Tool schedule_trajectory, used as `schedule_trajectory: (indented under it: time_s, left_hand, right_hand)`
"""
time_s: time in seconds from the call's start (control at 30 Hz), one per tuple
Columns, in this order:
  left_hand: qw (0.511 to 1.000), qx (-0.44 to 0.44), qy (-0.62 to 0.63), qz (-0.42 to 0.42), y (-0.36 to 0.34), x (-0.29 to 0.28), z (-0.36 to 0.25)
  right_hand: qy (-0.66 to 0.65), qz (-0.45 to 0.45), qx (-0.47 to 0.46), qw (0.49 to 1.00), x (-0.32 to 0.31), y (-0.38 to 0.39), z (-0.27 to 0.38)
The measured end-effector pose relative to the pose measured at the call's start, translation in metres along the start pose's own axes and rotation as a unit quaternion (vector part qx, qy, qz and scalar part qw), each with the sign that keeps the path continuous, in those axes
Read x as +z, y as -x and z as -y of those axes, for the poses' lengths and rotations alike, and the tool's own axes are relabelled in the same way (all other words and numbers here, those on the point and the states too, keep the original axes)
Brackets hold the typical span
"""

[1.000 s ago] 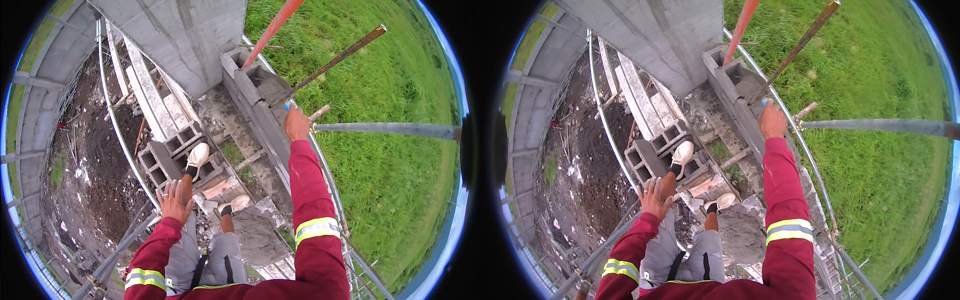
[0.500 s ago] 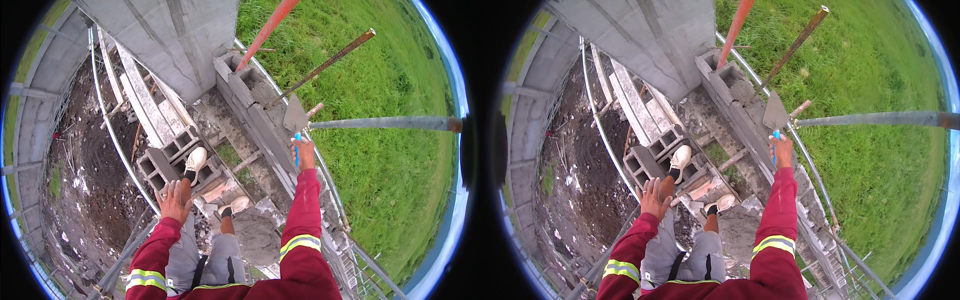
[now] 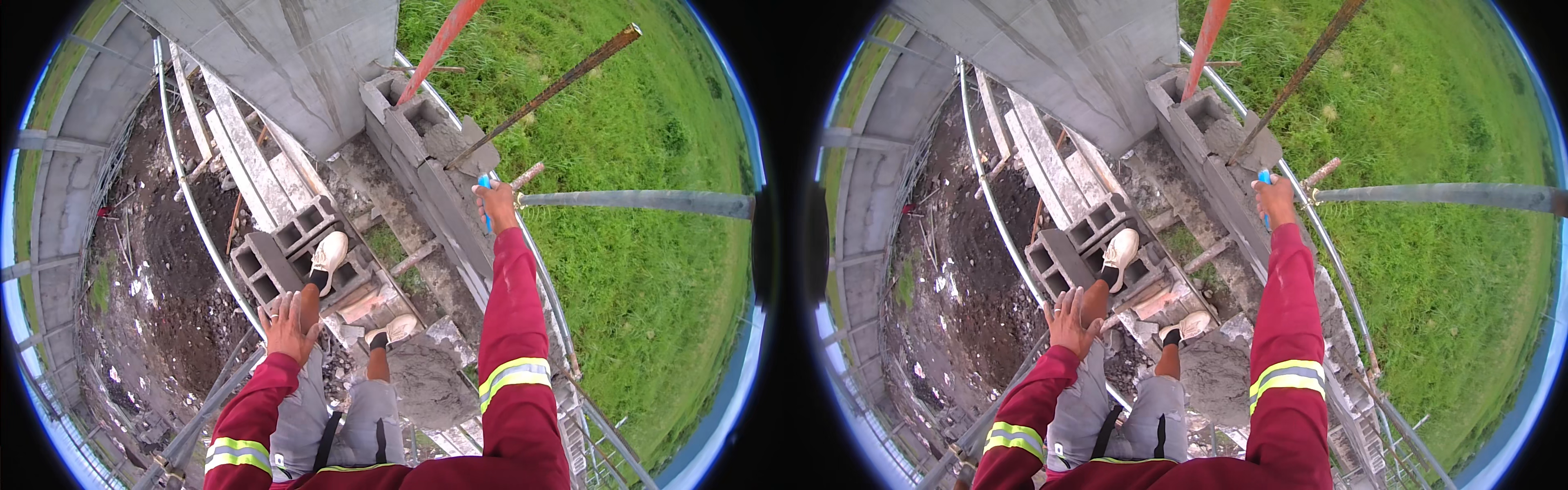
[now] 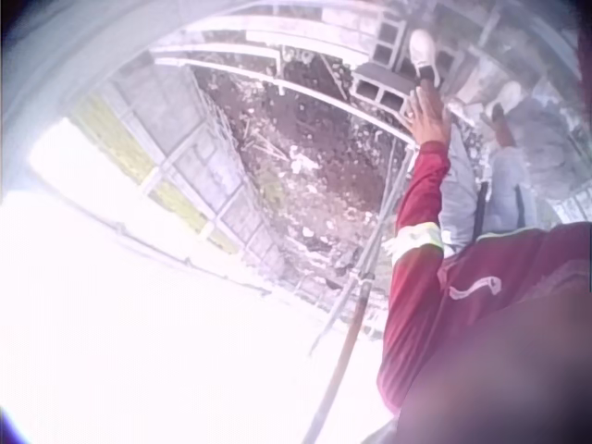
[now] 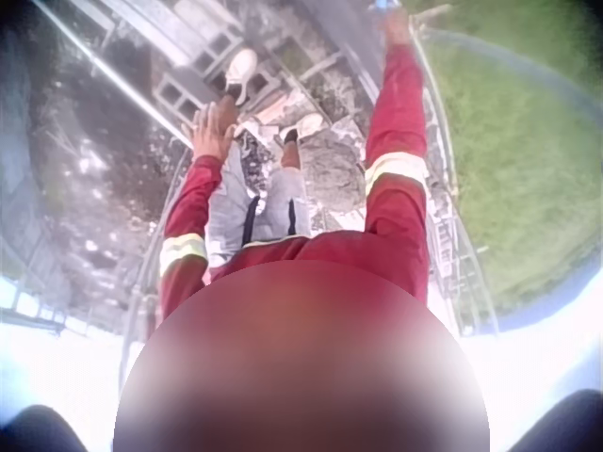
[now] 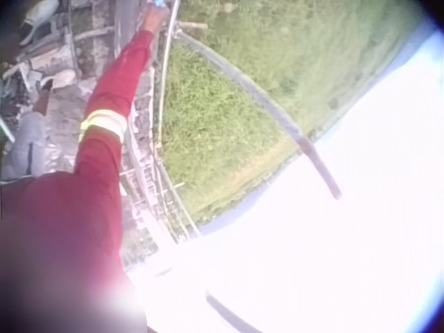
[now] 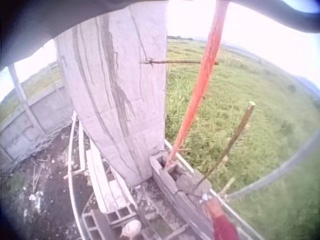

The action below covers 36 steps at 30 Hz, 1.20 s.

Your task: The person scoops mortar from a bucket and applies it to the joints between concrete blocks on a wall using a trowel. They repeatedly smooth the mortar along the seams and occasionally reposition on the scaffolding to reach different sections.

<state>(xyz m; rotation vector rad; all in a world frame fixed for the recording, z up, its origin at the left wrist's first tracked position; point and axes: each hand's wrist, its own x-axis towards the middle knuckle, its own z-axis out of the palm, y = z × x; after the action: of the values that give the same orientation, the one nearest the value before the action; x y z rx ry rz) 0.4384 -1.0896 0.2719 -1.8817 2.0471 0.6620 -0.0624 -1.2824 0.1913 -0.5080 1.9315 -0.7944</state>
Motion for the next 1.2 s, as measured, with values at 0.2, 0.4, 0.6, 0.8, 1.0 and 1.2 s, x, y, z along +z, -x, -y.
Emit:
schedule_trajectory:
  time_s: [0.2, 0.4, 0.6, 0.8, 1.0, 1.2]
  left_hand:
    - [1.000, -0.004, -0.008, 0.007, 0.001, 0.002, -0.006]
    - [1.000, -0.005, -0.006, 0.019, 0.005, 0.008, -0.012]
    - [1.000, -0.005, -0.023, 0.012, 0.008, 0.008, -0.014]
    - [1.000, -0.018, -0.011, 0.016, 0.006, 0.009, -0.014]
    - [1.000, -0.027, 0.000, 0.014, 0.006, 0.007, -0.010]
    - [0.999, -0.035, 0.027, 0.023, 0.005, 0.006, -0.007]
  right_hand:
    - [0.091, -0.014, -0.097, 0.991, 0.018, 0.001, -0.005]
    - [-0.020, 0.058, -0.034, 0.998, 0.018, -0.022, 0.044]
    - [0.192, 0.055, -0.205, 0.958, 0.014, -0.035, 0.062]
    - [0.387, -0.068, -0.352, 0.849, -0.002, -0.030, 0.052]
    - [0.481, -0.104, -0.391, 0.778, -0.057, 0.004, 0.044]
    - [0.552, -0.034, -0.414, 0.723, -0.094, 0.019, 0.027]
